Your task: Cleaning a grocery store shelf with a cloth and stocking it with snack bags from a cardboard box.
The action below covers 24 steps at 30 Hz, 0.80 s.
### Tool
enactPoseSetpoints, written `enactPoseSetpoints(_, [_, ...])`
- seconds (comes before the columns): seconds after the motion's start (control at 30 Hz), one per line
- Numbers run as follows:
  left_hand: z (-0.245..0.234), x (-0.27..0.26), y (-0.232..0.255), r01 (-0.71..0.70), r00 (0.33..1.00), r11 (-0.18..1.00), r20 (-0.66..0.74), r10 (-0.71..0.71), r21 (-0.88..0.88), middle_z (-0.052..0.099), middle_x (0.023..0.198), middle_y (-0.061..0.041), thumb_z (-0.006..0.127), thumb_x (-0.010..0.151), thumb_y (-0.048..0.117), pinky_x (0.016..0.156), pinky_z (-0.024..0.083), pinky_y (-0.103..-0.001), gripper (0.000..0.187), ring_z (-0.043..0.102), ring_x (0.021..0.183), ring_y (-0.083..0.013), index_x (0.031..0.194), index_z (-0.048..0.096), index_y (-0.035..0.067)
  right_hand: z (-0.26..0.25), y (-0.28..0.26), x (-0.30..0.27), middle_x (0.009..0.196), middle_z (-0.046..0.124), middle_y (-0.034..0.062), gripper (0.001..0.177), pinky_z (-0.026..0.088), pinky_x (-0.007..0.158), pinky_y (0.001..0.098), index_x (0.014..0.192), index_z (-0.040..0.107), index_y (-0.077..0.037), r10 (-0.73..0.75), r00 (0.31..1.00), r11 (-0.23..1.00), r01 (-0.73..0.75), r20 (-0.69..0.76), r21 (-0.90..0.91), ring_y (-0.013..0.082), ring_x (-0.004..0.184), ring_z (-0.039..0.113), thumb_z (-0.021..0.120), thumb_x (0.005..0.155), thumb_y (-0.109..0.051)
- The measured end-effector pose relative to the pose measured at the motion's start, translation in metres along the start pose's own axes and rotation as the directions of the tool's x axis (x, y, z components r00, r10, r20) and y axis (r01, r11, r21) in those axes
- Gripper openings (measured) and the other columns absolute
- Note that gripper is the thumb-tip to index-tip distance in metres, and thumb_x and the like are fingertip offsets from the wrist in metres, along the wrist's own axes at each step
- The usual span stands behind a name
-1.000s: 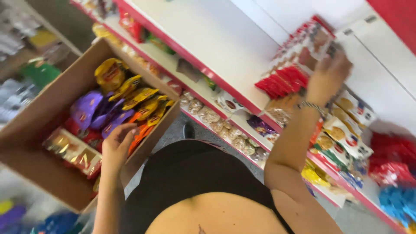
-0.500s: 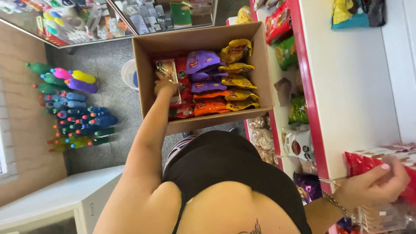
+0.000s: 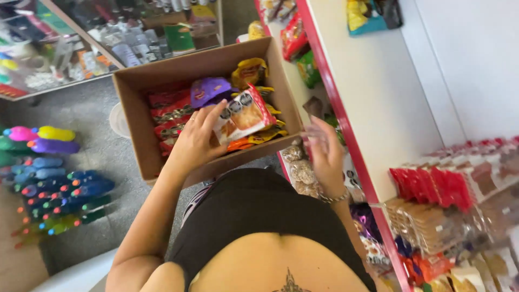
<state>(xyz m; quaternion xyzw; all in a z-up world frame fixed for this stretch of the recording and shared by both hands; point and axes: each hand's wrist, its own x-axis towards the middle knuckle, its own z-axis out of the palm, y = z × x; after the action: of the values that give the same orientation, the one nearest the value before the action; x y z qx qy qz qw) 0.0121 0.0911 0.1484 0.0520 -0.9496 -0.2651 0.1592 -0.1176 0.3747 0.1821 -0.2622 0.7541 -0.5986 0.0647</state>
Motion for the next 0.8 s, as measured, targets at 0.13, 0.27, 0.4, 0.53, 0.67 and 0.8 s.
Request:
enactPoseSetpoints(0.13, [0.009,0.005,0.035,-0.285,0.956,0.957,-0.057,0.287,0.042,0.058,0.13,-0.01,0.081,0.071,0.037,0.088,0.052,-0.039,0.092,0.061,0.112,-0.03,0.155,0.049,0.014,0.014,-0.003,0.018,0.125,0.059,0.0338,0.052,0.048,0.098,0.0598,0.14,0.051,0.008,-0.24,0.966,0.96,0.251,0.098,-0.123,0.0513,0.115,0.06,0.056,0.103,-0.028])
enactPoseSetpoints(0.27, [0.019,0.008,0.043,-0.376,0.923,0.925,-0.07,0.379,0.047,0.059,0.129,-0.011,0.086,0.063,0.029,0.084,0.052,-0.04,0.099,0.062,0.11,-0.0317,0.154,0.05,0.017,0.011,-0.013,0.025,0.116,0.07,0.0147,0.033,0.052,0.096,0.0473,0.132,0.066,-0.009,-0.185,0.979,0.966,0.198,0.091,-0.169,0.0361,0.109,0.068,0.05,0.108,-0.024])
enactPoseSetpoints(0.4, [0.021,0.006,0.039,-0.414,0.9,0.905,-0.102,0.423,0.098,0.06,0.128,-0.012,0.089,0.06,0.028,0.088,0.051,-0.042,0.096,0.063,0.109,-0.0324,0.149,0.056,0.016,0.009,-0.001,0.026,0.119,0.073,0.0126,0.031,0.051,0.1,0.0447,0.128,0.07,-0.011,-0.18,0.981,0.974,0.188,0.079,-0.123,0.0327,0.113,0.069,0.047,0.108,-0.016])
enactPoseSetpoints(0.53, [0.015,0.006,0.046,-0.402,0.9,0.905,-0.126,0.418,0.135,0.061,0.127,-0.014,0.086,0.067,0.027,0.091,0.05,-0.042,0.085,0.064,0.109,-0.0325,0.147,0.058,0.017,0.008,0.023,0.027,0.092,0.064,0.01,0.023,0.055,0.08,0.0415,0.119,0.073,-0.009,-0.36,0.933,0.8,0.318,0.017,-0.509,0.0333,0.085,0.068,0.055,0.107,-0.018])
enactPoseSetpoints(0.67, [0.019,0.009,0.045,-0.414,0.896,0.901,-0.114,0.428,0.128,0.06,0.131,-0.013,0.087,0.067,0.027,0.094,0.049,-0.043,0.085,0.063,0.113,-0.0325,0.147,0.058,0.018,0.005,0.046,0.024,0.07,0.055,0.0066,0.023,0.053,0.069,0.0353,0.097,0.067,-0.01,-0.304,0.949,0.825,0.218,-0.085,-0.521,0.0288,0.066,0.062,0.054,0.109,-0.023])
enactPoseSetpoints(0.8, [0.021,0.009,0.041,-0.384,0.923,0.922,-0.059,0.381,-0.047,0.06,0.137,-0.013,0.09,0.062,0.03,0.104,0.045,-0.046,0.095,0.063,0.119,-0.0322,0.149,0.055,0.015,-0.002,0.013,0.021,0.059,0.048,-0.0011,0.036,0.045,0.063,0.0276,0.081,0.058,-0.014,-0.023,1.0,0.996,0.022,-0.002,-0.084,0.0131,0.06,0.049,0.047,0.111,-0.03])
